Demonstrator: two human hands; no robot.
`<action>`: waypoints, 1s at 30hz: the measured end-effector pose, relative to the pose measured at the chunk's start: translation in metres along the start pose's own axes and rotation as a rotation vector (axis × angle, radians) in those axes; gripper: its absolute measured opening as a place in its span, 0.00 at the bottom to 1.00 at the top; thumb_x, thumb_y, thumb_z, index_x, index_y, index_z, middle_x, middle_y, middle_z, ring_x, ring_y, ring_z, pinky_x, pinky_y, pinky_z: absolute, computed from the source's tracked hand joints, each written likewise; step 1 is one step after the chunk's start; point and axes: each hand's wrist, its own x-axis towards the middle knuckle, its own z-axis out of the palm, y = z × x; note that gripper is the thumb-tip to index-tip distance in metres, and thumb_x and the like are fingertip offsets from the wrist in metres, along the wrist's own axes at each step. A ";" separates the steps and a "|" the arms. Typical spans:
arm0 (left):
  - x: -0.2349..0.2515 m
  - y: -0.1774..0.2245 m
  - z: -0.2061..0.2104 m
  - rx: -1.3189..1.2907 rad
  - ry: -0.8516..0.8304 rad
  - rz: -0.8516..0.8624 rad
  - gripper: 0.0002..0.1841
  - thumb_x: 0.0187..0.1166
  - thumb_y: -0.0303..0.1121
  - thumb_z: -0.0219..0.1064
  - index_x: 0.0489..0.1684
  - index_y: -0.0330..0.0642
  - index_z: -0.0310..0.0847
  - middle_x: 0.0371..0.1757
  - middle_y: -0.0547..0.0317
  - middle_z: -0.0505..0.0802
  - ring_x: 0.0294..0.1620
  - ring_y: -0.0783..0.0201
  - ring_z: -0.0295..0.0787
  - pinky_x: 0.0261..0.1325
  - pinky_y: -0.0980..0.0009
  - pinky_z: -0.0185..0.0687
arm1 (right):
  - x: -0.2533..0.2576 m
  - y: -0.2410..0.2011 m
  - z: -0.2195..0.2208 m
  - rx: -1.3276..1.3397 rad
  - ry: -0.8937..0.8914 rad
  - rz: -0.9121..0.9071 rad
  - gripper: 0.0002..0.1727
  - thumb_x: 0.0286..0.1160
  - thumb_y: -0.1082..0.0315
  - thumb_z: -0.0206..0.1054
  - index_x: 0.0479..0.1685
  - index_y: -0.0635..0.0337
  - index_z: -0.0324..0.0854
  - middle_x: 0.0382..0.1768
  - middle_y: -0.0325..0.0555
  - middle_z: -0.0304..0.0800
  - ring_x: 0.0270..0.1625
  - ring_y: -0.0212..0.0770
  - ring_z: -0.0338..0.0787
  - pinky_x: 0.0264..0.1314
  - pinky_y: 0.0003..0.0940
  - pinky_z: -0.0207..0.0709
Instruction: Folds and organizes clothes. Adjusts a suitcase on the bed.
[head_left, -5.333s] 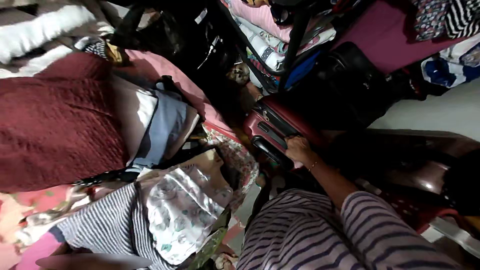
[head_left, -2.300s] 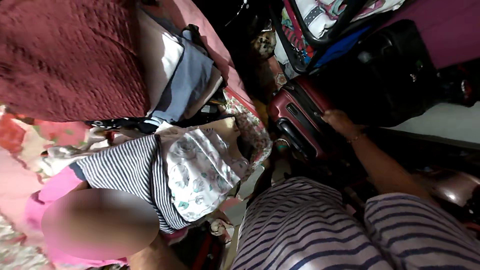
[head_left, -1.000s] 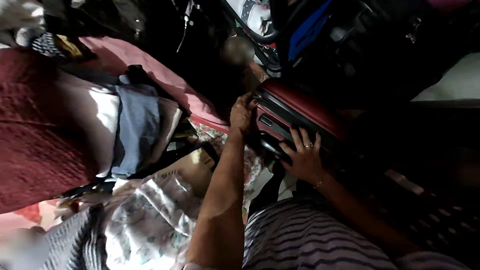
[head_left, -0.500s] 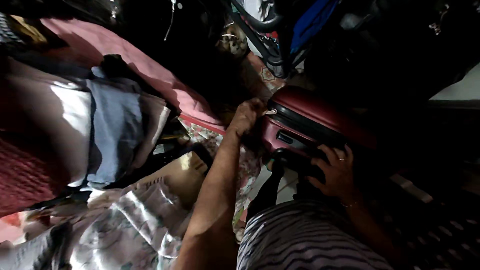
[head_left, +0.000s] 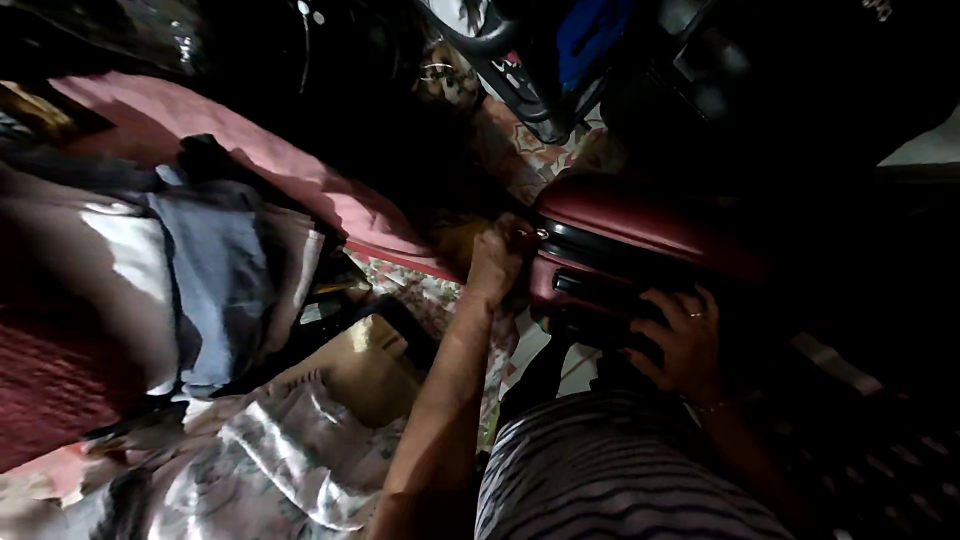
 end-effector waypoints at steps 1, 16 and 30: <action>0.002 -0.005 -0.002 -0.190 -0.011 -0.046 0.05 0.83 0.26 0.63 0.49 0.37 0.83 0.35 0.57 0.88 0.28 0.69 0.81 0.34 0.71 0.80 | 0.001 0.000 0.000 0.000 0.004 0.001 0.31 0.78 0.31 0.49 0.32 0.43 0.87 0.59 0.52 0.90 0.60 0.57 0.87 0.78 0.71 0.56; -0.021 -0.009 0.030 -0.385 0.139 -0.045 0.11 0.77 0.19 0.68 0.56 0.33 0.84 0.45 0.54 0.93 0.40 0.69 0.89 0.48 0.71 0.85 | 0.003 0.000 0.002 -0.026 0.026 -0.014 0.28 0.80 0.34 0.50 0.30 0.42 0.85 0.56 0.51 0.90 0.60 0.55 0.86 0.81 0.65 0.52; -0.001 -0.007 0.032 -0.129 0.238 -0.143 0.11 0.87 0.29 0.61 0.44 0.28 0.83 0.38 0.41 0.89 0.39 0.50 0.87 0.47 0.51 0.81 | 0.002 0.001 0.003 -0.037 0.025 -0.011 0.26 0.83 0.38 0.50 0.30 0.42 0.85 0.55 0.50 0.89 0.60 0.54 0.85 0.82 0.61 0.51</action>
